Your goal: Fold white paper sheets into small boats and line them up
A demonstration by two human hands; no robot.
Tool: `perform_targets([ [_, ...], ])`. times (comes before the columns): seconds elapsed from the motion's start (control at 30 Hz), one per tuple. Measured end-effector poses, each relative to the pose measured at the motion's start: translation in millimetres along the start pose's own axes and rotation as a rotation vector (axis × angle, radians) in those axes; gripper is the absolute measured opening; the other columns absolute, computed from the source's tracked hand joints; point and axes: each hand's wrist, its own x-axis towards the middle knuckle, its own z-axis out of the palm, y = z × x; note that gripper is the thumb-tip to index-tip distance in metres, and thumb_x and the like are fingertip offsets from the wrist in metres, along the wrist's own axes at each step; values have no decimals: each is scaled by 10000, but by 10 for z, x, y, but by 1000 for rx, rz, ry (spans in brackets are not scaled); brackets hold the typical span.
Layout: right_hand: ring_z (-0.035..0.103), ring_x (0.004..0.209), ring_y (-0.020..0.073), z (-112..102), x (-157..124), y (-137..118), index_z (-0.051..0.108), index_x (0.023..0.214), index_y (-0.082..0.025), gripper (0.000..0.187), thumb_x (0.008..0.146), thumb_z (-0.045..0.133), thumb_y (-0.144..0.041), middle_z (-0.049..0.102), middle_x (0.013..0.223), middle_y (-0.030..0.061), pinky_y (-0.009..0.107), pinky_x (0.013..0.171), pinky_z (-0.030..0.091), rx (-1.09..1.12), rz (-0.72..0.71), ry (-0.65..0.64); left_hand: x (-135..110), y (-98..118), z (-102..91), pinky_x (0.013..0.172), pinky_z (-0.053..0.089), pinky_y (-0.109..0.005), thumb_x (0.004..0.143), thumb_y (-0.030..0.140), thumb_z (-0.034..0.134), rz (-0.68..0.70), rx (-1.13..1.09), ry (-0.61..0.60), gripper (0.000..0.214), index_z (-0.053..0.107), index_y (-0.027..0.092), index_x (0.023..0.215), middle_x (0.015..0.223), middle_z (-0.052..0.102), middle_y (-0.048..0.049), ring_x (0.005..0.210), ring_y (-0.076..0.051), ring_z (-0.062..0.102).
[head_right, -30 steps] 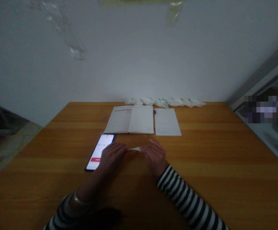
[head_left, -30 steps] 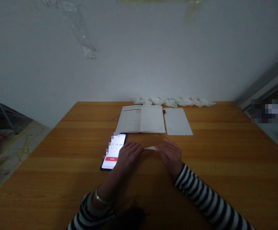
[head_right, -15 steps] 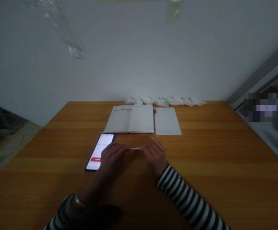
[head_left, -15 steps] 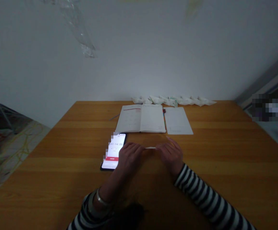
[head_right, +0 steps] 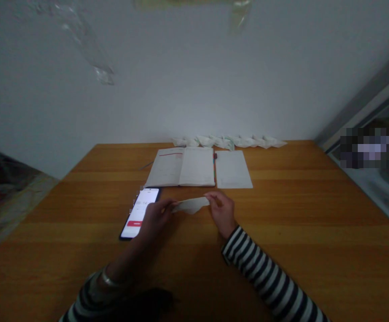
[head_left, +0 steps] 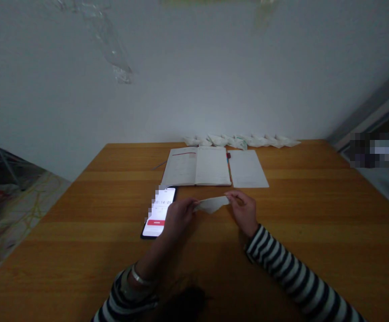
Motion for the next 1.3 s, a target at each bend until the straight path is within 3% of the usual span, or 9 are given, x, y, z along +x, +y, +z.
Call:
perform_targets([
  [0.13,686,720,179,49,-32,-37,733,936,-188,164,858,679,-322,751,802,42,296,669,559,182,143,40,56,7,2,576,399,-249,952,381,479,-139,-178,-52,370,685,152,747,660,672,-14,608,-157,585],
  [0.3,605,582,127,65,-10,-52,663,1092,-193,352,786,751,-342,660,670,-32,234,554,496,362,267,8,95,-6,17,568,409,-240,876,487,601,-200,-432,-302,375,645,144,731,650,622,-1,620,-148,560],
  [0.5,589,535,120,114,-35,-68,686,967,-191,300,743,783,-367,630,603,-45,232,528,497,387,301,-62,23,46,110,655,488,-264,879,399,656,-128,-674,-448,376,622,146,1156,881,700,-54,768,-172,646],
  [0.63,631,563,142,142,-68,-98,685,990,-197,344,739,793,-407,680,633,-24,250,544,526,416,359,-99,-17,65,184,515,427,-215,920,398,603,-168,-636,-336,417,524,185,1271,712,611,29,568,-121,558],
  [0.73,667,580,165,156,-72,-113,673,1041,-199,425,719,812,-438,711,642,-21,288,591,567,494,433,-214,-30,60,232,477,417,-196,930,418,581,-206,-712,-284,338,472,211,1174,752,609,37,535,-103,541],
  [0.83,670,586,162,158,-64,-126,700,889,-181,332,738,797,-460,723,661,-7,282,594,565,515,447,-238,-47,59,276,534,469,-210,943,412,559,-160,-719,-321,237,493,199,1022,814,623,3,618,-117,587],
  [0.9,674,592,167,151,-56,-136,712,886,-172,341,746,788,-473,734,681,7,274,575,551,512,463,-214,-62,70,302,585,506,-235,953,380,544,-107,-685,-343,211,516,190,1041,853,638,-19,675,-135,616],
  [1.1,685,622,180,142,-43,-128,718,918,-176,350,761,773,-484,734,695,11,289,608,551,497,461,-141,-101,128,339,954,534,-439,907,253,633,120,-339,-166,607,396,227,1466,1317,622,-149,1174,-268,610],
  [1.3,638,547,147,154,-35,-75,671,718,-178,323,757,778,-480,702,626,-2,252,542,520,469,436,-179,-121,55,394,937,561,-417,924,176,573,212,-21,-145,604,389,217,1498,1307,600,-148,1113,-254,648],
])
